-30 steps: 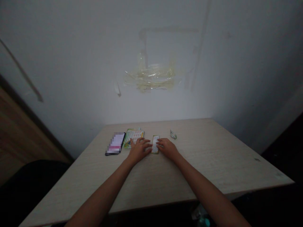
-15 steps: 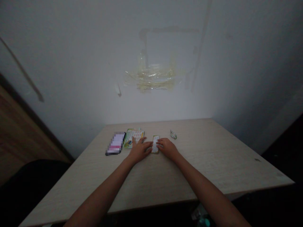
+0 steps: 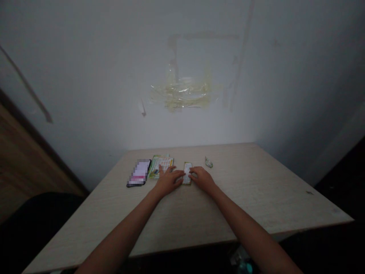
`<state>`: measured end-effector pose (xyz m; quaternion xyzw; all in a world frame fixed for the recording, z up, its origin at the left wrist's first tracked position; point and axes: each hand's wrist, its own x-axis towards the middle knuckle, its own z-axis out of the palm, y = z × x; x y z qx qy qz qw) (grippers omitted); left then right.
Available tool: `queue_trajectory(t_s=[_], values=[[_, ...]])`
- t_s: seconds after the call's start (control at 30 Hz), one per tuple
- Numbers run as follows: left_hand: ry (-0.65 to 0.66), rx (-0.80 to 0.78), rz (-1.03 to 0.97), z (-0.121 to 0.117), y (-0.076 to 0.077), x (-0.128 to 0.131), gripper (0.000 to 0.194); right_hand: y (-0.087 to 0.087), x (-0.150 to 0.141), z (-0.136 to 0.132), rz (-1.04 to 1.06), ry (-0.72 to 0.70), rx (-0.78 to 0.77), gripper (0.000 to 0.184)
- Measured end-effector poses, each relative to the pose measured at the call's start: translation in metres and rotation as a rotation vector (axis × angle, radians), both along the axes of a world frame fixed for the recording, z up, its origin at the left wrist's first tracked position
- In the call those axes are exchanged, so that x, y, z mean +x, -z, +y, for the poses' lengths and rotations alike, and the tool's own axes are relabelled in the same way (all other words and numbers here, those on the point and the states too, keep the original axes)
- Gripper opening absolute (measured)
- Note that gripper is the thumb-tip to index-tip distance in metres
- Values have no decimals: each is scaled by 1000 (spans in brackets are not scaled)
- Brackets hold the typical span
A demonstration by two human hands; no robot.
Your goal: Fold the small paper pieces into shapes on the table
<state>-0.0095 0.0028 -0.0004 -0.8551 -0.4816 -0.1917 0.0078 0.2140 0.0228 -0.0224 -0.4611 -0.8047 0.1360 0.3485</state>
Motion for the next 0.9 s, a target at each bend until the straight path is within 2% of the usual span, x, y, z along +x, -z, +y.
queue_trajectory(t_s=[0.23,0.9], values=[[-32,10,34,-1,-1,1,32,1,1,2,33,4,41,20],[-69,-8,15,-4,-5,1,30,5,4,7,-45,37,83,18]])
